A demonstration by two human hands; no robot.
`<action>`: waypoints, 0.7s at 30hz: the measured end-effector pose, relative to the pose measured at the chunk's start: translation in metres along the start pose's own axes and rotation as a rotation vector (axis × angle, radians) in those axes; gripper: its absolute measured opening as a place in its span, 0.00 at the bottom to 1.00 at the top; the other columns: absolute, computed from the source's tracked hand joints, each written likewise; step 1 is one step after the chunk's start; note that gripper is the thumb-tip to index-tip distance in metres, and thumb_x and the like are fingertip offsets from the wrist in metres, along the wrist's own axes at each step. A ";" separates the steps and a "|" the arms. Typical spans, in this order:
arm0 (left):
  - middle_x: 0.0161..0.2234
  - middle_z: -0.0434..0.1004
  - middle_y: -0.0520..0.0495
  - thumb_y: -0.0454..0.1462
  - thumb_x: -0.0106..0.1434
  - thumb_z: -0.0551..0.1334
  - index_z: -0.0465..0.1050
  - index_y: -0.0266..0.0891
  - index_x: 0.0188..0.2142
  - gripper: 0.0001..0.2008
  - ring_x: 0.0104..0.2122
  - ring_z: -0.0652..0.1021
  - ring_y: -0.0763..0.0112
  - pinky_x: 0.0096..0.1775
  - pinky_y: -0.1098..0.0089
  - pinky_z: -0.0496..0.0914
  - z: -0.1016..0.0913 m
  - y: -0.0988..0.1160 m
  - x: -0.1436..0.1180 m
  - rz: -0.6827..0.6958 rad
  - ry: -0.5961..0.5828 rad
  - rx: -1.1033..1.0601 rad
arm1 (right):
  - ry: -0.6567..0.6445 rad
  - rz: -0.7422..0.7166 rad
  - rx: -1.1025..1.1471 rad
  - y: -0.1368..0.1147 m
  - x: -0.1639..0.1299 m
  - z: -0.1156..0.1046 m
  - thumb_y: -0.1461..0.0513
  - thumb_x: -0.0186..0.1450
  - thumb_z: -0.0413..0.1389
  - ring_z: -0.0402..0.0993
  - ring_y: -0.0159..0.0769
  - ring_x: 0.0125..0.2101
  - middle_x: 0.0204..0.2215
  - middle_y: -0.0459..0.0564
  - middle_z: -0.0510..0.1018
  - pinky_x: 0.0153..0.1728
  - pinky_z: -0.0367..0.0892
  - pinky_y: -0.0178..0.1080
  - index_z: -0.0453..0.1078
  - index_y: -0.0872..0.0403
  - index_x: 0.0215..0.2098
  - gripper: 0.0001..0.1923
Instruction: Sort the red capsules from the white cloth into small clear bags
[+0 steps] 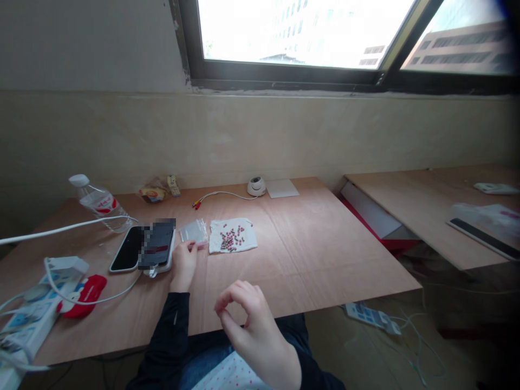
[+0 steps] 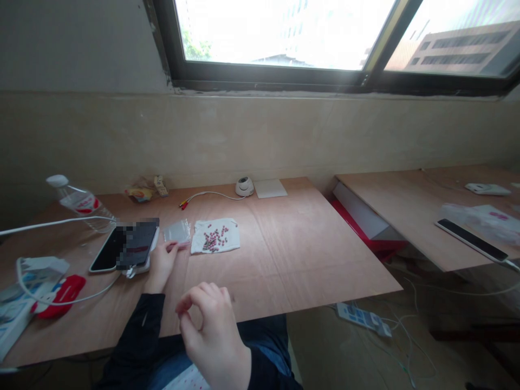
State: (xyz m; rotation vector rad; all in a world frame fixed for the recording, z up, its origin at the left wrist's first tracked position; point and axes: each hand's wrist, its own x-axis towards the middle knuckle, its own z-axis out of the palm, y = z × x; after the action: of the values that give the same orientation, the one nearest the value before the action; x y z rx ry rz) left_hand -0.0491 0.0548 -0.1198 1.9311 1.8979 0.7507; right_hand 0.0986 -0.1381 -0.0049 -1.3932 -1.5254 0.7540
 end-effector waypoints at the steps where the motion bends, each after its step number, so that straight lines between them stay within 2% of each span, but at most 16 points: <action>1: 0.35 0.80 0.38 0.36 0.59 0.55 0.75 0.33 0.37 0.13 0.36 0.79 0.60 0.38 0.69 0.70 -0.001 -0.001 0.000 -0.001 0.002 0.004 | -0.001 0.004 0.003 0.000 0.000 0.000 0.75 0.54 0.52 0.68 0.34 0.32 0.28 0.43 0.73 0.36 0.57 0.38 0.67 0.52 0.27 0.12; 8: 0.29 0.78 0.41 0.37 0.58 0.57 0.73 0.35 0.31 0.08 0.32 0.78 0.60 0.33 0.68 0.68 -0.001 -0.002 0.003 -0.035 0.024 0.084 | -0.025 0.028 0.020 0.003 0.000 0.002 0.75 0.55 0.52 0.68 0.33 0.33 0.28 0.42 0.73 0.38 0.55 0.38 0.66 0.53 0.27 0.11; 11: 0.31 0.77 0.40 0.35 0.55 0.59 0.72 0.34 0.31 0.06 0.34 0.77 0.60 0.37 0.67 0.68 0.004 -0.002 0.005 -0.043 0.044 0.134 | -0.028 0.030 0.027 0.004 -0.001 0.003 0.75 0.55 0.52 0.68 0.33 0.33 0.29 0.42 0.73 0.38 0.55 0.37 0.67 0.53 0.28 0.11; 15: 0.35 0.76 0.40 0.33 0.51 0.61 0.71 0.35 0.33 0.07 0.40 0.75 0.58 0.42 0.65 0.67 0.007 -0.003 0.007 -0.042 0.054 0.185 | -0.026 0.035 0.034 0.005 -0.001 0.003 0.74 0.55 0.52 0.68 0.33 0.34 0.29 0.42 0.73 0.38 0.55 0.37 0.67 0.53 0.28 0.11; 21: 0.37 0.77 0.38 0.34 0.53 0.59 0.74 0.34 0.35 0.10 0.39 0.76 0.57 0.41 0.65 0.67 0.007 -0.008 0.009 -0.073 0.035 0.189 | -0.028 0.035 0.045 0.008 -0.002 0.004 0.74 0.55 0.53 0.68 0.32 0.33 0.29 0.41 0.73 0.38 0.54 0.37 0.67 0.53 0.28 0.11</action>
State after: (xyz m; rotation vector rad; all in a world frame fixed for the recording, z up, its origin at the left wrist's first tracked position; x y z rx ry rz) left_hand -0.0514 0.0652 -0.1289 1.9551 2.1163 0.6069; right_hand 0.0977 -0.1381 -0.0141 -1.3848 -1.4998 0.8280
